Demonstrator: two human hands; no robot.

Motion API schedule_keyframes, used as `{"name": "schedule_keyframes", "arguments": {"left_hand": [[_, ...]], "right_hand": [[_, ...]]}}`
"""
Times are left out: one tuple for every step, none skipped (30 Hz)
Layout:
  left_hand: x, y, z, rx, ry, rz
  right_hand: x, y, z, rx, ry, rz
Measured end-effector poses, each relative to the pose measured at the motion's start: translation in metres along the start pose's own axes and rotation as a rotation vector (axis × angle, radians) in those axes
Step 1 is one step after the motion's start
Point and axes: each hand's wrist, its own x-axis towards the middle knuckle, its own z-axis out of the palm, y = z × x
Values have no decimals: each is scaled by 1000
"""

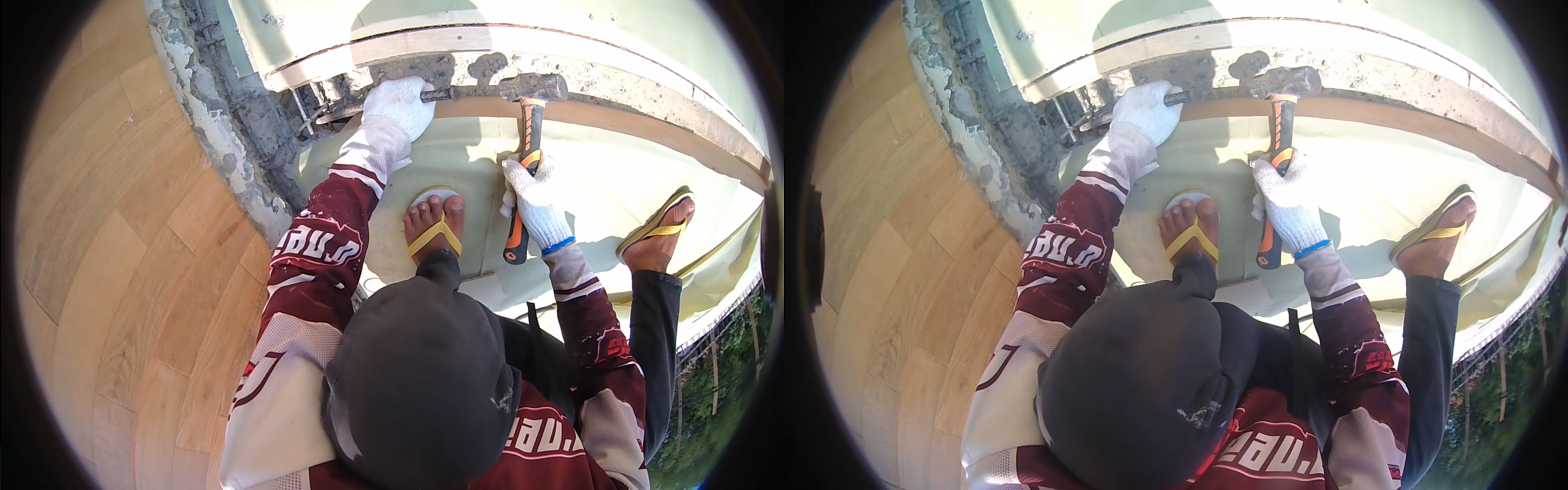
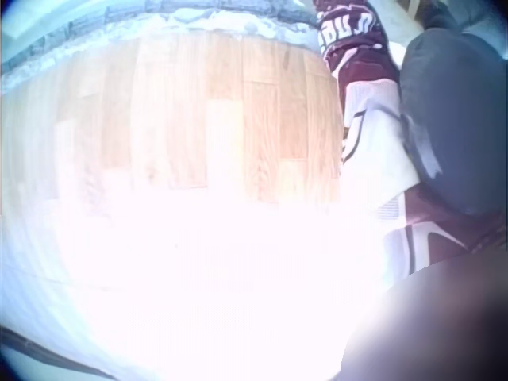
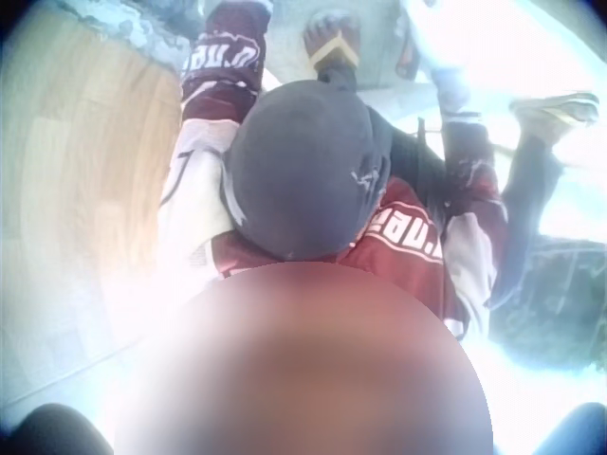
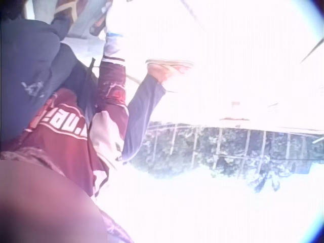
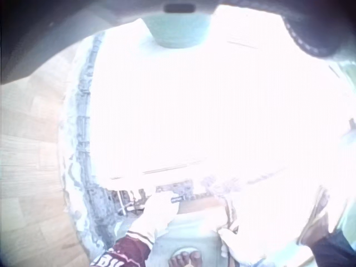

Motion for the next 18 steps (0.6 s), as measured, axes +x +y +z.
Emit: {"name": "schedule_keyframes", "arguments": {"left_hand": [[2, -2, -2, 67, -53, -88], [0, -1, 1, 101, -123, -92], [3, -5, -2, 145, -70, -123], [6, -10, -6, 214, -97, -204], [8, -9, -5, 111, -76, -259], [13, -12, -9, 94, -39, -185], [9, -11, -7, 86, -54, -158], [11, -9, -8, 43, 35, -76], [8, -7, -9, 42, -22, -140], [1, 1, -5, 4, -73, -102], [4, 2, -10, 63, -169, -129], [-3, 7, -9, 88, -148, -157], [7, 15, -10, 133, -183, -178], [12, 21, -10, 161, -189, -192], [10, 26, -9, 113, -117, -199], [8, 29, -8, 88, -203, -194], [6, 30, -8, 57, -195, -166], [6, 29, -8, 8, -168, -96]], "right_hand": [[-1, -1, -1, -2, 6, 3], [-1, -1, 0, -19, 12, 31], [-2, -1, -1, -44, 17, -4], [-2, -1, 0, -34, 13, -23], [-2, -1, -1, -38, 4, -21], [-2, -1, 0, -36, 10, -19], [-2, -1, 0, -22, 20, -1], [-2, -1, 0, -9, 28, 2], [-2, -1, 0, 23, 1, -20], [-2, -1, 0, 18, 10, 1], [-2, -1, 0, 29, -15, 5], [-2, -1, 0, 17, -11, 34], [-2, 0, 0, -55, 51, 45], [0, 0, 0, -50, 21, -4], [-1, 0, 0, -50, 21, 12], [1, 0, 0, -62, 40, 51], [-1, 0, 0, -23, 44, 2], [0, -1, -1, -6, 51, -2]]}}
